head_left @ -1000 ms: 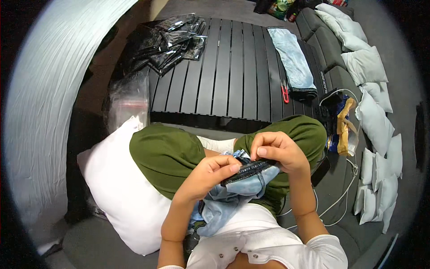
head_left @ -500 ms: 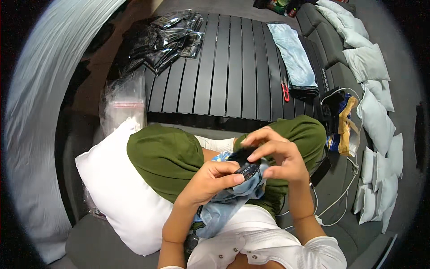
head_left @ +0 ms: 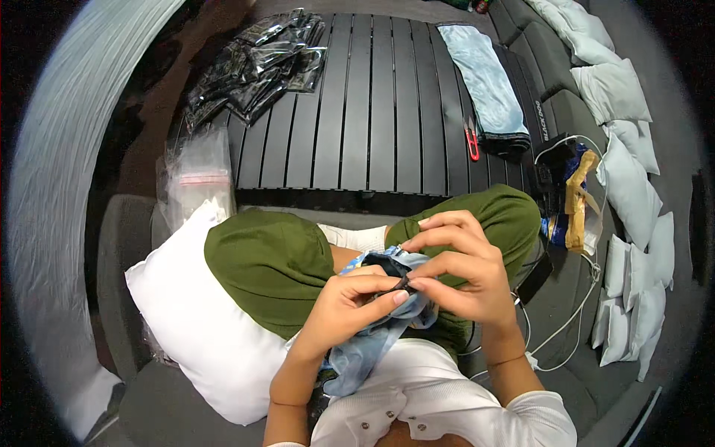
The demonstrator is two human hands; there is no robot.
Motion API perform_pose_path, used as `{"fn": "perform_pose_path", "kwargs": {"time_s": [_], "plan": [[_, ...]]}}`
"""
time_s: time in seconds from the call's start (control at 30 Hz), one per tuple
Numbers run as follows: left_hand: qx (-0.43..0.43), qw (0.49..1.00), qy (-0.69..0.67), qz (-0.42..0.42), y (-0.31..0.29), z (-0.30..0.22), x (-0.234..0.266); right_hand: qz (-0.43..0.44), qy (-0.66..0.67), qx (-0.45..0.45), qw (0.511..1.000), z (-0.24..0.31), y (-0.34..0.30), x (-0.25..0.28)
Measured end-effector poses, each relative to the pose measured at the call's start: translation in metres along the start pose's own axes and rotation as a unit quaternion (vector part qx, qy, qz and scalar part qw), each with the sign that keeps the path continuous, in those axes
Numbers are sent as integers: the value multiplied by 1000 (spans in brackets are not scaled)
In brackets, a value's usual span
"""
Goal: Trimming loose threads from a garment and preparing it for packaging.
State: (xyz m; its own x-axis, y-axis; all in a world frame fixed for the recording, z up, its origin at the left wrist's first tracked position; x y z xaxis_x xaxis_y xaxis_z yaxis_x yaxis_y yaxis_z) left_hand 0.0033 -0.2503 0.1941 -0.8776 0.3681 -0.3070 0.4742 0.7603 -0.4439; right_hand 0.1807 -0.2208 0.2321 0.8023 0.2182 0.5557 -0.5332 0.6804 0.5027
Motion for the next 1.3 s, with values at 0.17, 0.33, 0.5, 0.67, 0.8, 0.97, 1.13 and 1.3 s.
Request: {"fn": "perform_pose_path", "kwargs": {"time_s": [0.17,0.33,0.5,0.67,0.8,0.97,1.13,1.3], "plan": [[9,1000,-2,-29,2,2,1,-47,30,-37,998,-8,0,1],[18,999,-9,-37,7,5,2,-57,56,-42,996,-16,-3,1],[-65,995,-29,-74,17,6,-2,-54,68,-47,995,-18,-4,1],[-117,989,-87,-7,27,9,0,-54,83,-51,994,-23,-7,1],[-108,988,-112,19,29,12,-3,-56,100,-51,992,-25,-8,4],[-53,988,-138,-50,25,9,-7,-104,27,-100,989,-52,-7,21],[-43,987,-151,-42,26,10,-12,-91,-257,-285,919,-203,-32,53],[-92,983,-162,-3,23,17,-7,32,-352,-538,766,-259,-36,47]]}}
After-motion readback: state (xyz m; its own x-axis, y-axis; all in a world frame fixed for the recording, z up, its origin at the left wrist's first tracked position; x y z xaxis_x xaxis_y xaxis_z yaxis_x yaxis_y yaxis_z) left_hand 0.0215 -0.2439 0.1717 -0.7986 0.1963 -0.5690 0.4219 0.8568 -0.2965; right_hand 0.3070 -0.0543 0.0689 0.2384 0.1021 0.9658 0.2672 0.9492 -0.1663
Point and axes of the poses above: each hand's wrist, its own y-axis towards the middle knuckle, its own x-axis out of the back of the hand, z = x × y, the point moved 1 cm from there along y, towards the middle knuckle, and after that the axes turned 14 degrees about x, right-handed, at the moved point
